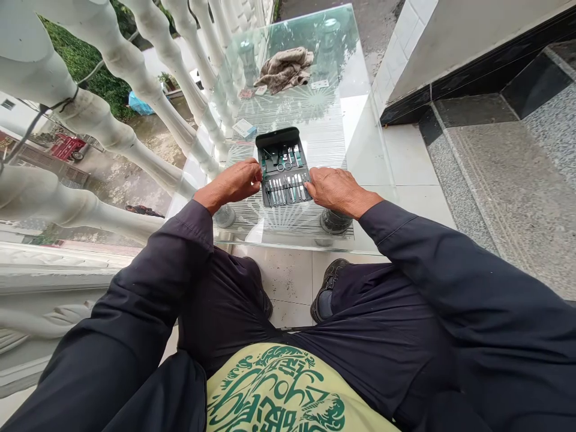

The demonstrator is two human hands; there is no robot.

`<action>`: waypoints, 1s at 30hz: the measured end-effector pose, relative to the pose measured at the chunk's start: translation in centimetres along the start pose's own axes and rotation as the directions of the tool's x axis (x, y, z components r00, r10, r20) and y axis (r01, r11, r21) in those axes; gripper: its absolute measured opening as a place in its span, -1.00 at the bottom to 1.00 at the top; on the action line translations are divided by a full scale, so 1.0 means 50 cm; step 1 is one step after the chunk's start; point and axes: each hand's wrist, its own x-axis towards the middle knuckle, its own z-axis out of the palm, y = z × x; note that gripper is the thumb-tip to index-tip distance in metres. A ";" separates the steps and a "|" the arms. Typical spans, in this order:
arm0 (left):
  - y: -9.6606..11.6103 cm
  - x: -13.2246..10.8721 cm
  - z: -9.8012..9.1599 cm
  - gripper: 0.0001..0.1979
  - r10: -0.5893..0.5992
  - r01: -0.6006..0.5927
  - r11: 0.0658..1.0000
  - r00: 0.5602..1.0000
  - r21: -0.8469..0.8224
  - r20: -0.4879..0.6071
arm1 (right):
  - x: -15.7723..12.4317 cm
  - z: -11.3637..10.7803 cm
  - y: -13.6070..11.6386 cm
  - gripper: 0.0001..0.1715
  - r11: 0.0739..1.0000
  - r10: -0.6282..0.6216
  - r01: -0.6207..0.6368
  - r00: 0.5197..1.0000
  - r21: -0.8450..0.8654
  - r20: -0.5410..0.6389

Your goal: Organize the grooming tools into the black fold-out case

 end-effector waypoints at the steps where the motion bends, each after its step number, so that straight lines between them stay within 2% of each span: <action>1: 0.009 -0.013 -0.005 -0.74 -0.014 0.013 0.999 1.000 0.038 0.023 | 0.000 0.000 0.000 -0.67 1.000 -0.001 0.001 1.000 0.001 0.002; 5: 0.020 -0.067 -0.018 -0.71 -0.066 0.053 0.985 0.995 0.166 0.075 | 0.001 -0.003 0.000 -0.62 1.000 -0.004 0.005 1.000 -0.020 0.028; 8: -0.011 -0.082 -0.022 -0.70 -0.143 0.124 0.963 0.988 0.239 0.062 | 0.000 -0.003 -0.004 -0.60 1.000 -0.005 0.006 1.000 -0.019 0.030; 13: -0.088 -0.044 -0.029 -0.65 -0.213 0.193 0.930 0.977 0.312 0.028 | -0.001 -0.003 -0.014 -0.58 0.999 0.029 -0.029 0.999 -0.013 0.023; 16: -0.105 -0.012 -0.030 -0.62 -0.258 0.248 0.930 0.966 0.271 -0.001 | 0.000 -0.002 -0.014 -0.57 0.999 0.034 -0.034 0.999 -0.007 0.023; 19: -0.088 0.017 -0.020 -0.62 -0.308 0.321 0.939 0.945 0.121 -0.115 | 0.001 0.002 -0.009 -0.60 0.999 0.028 -0.029 1.000 0.016 0.013; 21: -0.066 0.039 -0.011 -0.72 -0.316 0.314 0.948 0.931 -0.042 -0.185 | 0.002 0.004 -0.006 -0.60 1.000 0.022 -0.022 1.000 0.020 0.002; 23: -0.045 0.065 -0.007 -0.88 -0.349 0.306 0.925 0.918 -0.224 -0.189 | 0.002 0.004 -0.005 -0.60 1.000 0.016 -0.016 1.000 0.014 -0.002; 25: -0.031 0.093 -0.009 -0.94 -0.453 0.351 0.830 0.877 -0.434 -0.158 | 0.001 0.002 -0.005 -0.59 1.000 0.015 -0.015 1.000 0.012 0.002; 27: -0.025 0.121 -0.016 -0.87 -0.564 0.393 0.691 0.818 -0.607 -0.113 | 0.001 0.000 -0.006 -0.57 1.000 0.015 -0.015 1.000 0.018 0.005; 29: -0.023 0.147 -0.024 -0.77 -0.636 0.440 0.604 0.769 -0.665 -0.068 | 0.000 -0.001 -0.008 -0.56 1.000 0.020 -0.020 1.000 0.022 0.004; 30: -0.022 0.158 -0.027 -0.73 -0.657 0.473 0.592 0.752 -0.653 -0.051 | 0.000 -0.001 -0.009 -0.56 0.999 0.025 -0.025 1.000 0.024 0.003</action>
